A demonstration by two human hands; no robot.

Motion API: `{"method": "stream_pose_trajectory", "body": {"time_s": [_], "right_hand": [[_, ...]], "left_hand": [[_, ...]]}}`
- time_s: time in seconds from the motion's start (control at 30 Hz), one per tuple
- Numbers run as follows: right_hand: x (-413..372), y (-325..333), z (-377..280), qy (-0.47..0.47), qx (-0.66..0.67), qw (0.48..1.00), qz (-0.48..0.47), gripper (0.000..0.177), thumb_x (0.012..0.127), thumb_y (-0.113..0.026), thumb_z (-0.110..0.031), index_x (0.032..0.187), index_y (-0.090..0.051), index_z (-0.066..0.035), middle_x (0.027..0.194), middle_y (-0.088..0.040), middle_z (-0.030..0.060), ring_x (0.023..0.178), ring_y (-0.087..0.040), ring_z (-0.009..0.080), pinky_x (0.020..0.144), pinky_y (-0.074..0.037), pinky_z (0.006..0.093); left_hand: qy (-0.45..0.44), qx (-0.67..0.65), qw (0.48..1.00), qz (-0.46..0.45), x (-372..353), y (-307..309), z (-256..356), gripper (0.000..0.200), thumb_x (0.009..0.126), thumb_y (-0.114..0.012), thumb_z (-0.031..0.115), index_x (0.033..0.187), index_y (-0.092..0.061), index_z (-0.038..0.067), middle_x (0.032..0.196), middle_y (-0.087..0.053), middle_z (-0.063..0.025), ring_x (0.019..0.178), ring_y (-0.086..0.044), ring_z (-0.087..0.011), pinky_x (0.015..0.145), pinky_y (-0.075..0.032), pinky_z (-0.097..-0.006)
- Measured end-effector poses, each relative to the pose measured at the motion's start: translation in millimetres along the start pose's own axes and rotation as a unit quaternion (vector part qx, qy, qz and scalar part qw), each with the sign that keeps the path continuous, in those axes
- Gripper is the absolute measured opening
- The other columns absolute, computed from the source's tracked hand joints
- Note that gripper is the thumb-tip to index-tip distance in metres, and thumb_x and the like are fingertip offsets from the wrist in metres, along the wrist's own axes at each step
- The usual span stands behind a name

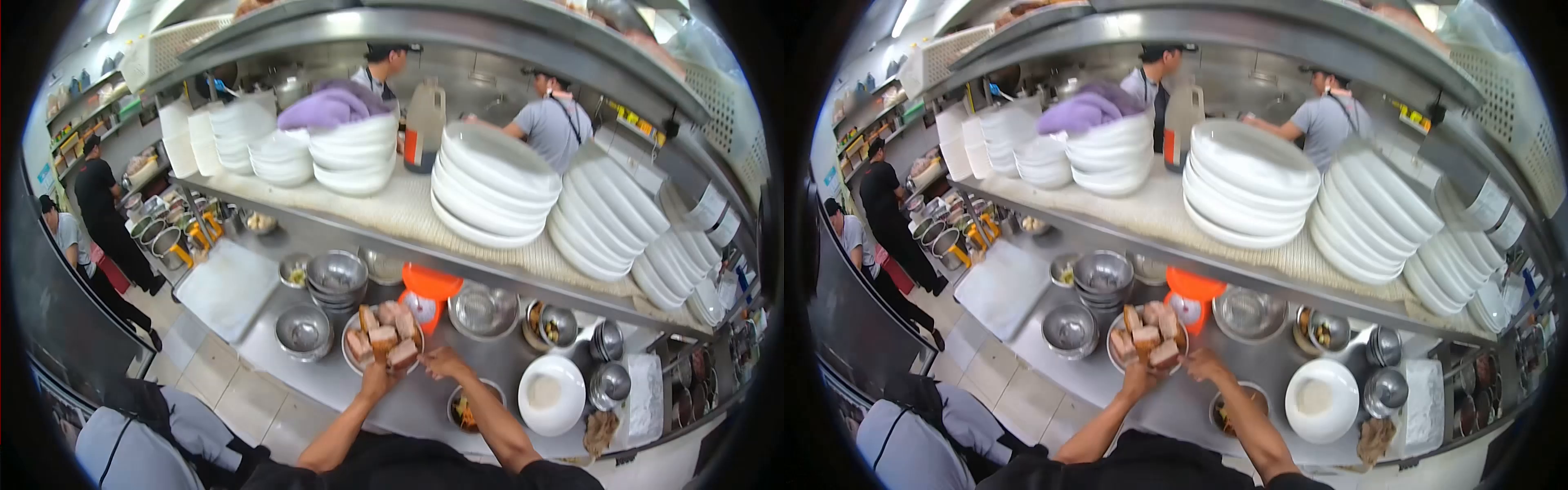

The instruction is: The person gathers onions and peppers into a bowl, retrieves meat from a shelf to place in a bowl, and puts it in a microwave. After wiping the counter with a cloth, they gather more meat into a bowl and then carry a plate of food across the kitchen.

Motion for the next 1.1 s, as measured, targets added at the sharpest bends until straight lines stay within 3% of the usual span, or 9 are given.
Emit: {"method": "stream_pose_trajectory", "body": {"time_s": [0.1, 0.17, 0.2, 0.3, 0.43, 0.53, 0.63, 0.87, 1.1], "right_hand": [[-141, 79, -157, 0.373, -0.078, 0.922, 0.069, 0.038, 0.084, -0.063, -0.028, 0.112, -0.061, -0.002, 0.085, -0.067, 0.0109, 0.070, -0.061, 0.0149, 0.063, -0.050, 0.0288], [-282, 151, -246, 0.551, -0.055, 0.788, 0.269, 0.017, 0.083, -0.063, -0.015, 0.093, -0.064, -0.001, 0.091, -0.068, 0.0103, 0.081, -0.064, 0.0208, 0.076, -0.048, 0.0289], [-372, 209, -290, 0.667, -0.044, 0.612, 0.423, 0.015, 0.081, -0.063, -0.010, 0.094, -0.066, -0.002, 0.088, -0.068, 0.0094, 0.077, -0.063, 0.0194, 0.073, -0.048, 0.0293], [-451, 288, -380, 0.591, -0.206, 0.491, 0.606, 0.031, 0.086, -0.054, -0.028, 0.103, -0.064, -0.004, 0.092, -0.066, 0.0103, 0.079, -0.061, 0.0213, 0.068, -0.047, 0.0312], [-390, 350, -456, 0.261, -0.347, 0.718, 0.544, 0.060, 0.080, -0.048, -0.055, 0.097, -0.063, 0.001, 0.088, -0.062, 0.0157, 0.078, -0.058, 0.0247, 0.070, -0.047, 0.0346], [-369, 343, -474, 0.239, -0.586, 0.618, 0.466, 0.050, 0.081, -0.047, -0.047, 0.091, -0.065, -0.001, 0.088, -0.062, 0.0196, 0.077, -0.058, 0.0289, 0.068, -0.047, 0.0386], [-393, 382, -453, 0.080, -0.451, 0.699, 0.549, 0.039, 0.068, -0.059, -0.037, 0.090, -0.067, -0.006, 0.090, -0.065, 0.0180, 0.082, -0.061, 0.0292, 0.071, -0.050, 0.0367], [-352, 387, -491, 0.163, -0.481, 0.710, 0.488, 0.040, 0.067, -0.064, -0.029, 0.100, -0.066, -0.006, 0.098, -0.065, 0.0110, 0.091, -0.062, 0.0270, 0.074, -0.054, 0.0342], [-323, 384, -505, 0.121, -0.398, 0.786, 0.458, 0.056, 0.074, -0.065, -0.040, 0.115, -0.056, -0.004, 0.109, -0.059, 0.0179, 0.095, -0.060, 0.0287, 0.081, -0.054, 0.0400]], "left_hand": [[-0.001, -0.050, 0.998, -0.049, 2, -4, -18, 0.066, 0.071, -0.073, 0.025, 0.122, -0.037, 0.004, 0.082, -0.063, -0.0222, 0.076, -0.062, -0.0406, 0.065, -0.049, -0.0467], [-0.032, 0.006, 0.995, -0.093, 22, 28, 11, 0.057, 0.069, -0.075, 0.031, 0.113, -0.049, 0.005, 0.082, -0.065, -0.0191, 0.075, -0.063, -0.0368, 0.067, -0.050, -0.0429], [-0.032, 0.039, 0.992, -0.119, 38, 52, 33, 0.053, 0.067, -0.076, 0.034, 0.106, -0.056, 0.004, 0.082, -0.065, -0.0168, 0.073, -0.064, -0.0334, 0.067, -0.050, -0.0400], [-0.005, 0.002, 0.997, -0.079, 100, 153, 122, 0.046, 0.071, -0.075, 0.036, 0.096, -0.064, -0.001, 0.084, -0.067, -0.0143, 0.072, -0.065, -0.0218, 0.067, -0.051, -0.0323], [-0.174, -0.038, 0.974, 0.137, 150, 262, 230, 0.030, 0.073, -0.072, 0.022, 0.090, -0.064, -0.002, 0.080, -0.066, -0.0147, 0.069, -0.065, -0.0220, 0.060, -0.050, -0.0310], [-0.284, -0.100, 0.920, 0.250, 172, 314, 280, 0.023, 0.074, -0.070, 0.016, 0.090, -0.065, -0.001, 0.080, -0.066, -0.0128, 0.070, -0.064, -0.0197, 0.059, -0.049, -0.0292], [-0.340, -0.077, 0.906, 0.240, 191, 344, 319, 0.021, 0.078, -0.068, 0.012, 0.094, -0.064, -0.002, 0.083, -0.066, -0.0102, 0.072, -0.062, -0.0123, 0.063, -0.049, -0.0242], [-0.456, 0.067, 0.820, 0.341, 256, 378, 407, 0.032, 0.077, -0.068, 0.026, 0.097, -0.063, 0.002, 0.093, -0.064, -0.0140, 0.080, -0.062, -0.0231, 0.070, -0.049, -0.0317], [-0.314, 0.114, 0.923, 0.189, 334, 360, 449, 0.066, 0.061, -0.065, 0.057, 0.089, -0.066, -0.002, 0.084, -0.065, -0.0173, 0.079, -0.062, -0.0267, 0.074, -0.048, -0.0331]]}}
Point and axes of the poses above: each hand's wrist, its own x-axis towards the middle knuckle, its own y-axis out of the back of the hand, z = x × y, the point moved 8 cm from there along x, towards the middle knuckle
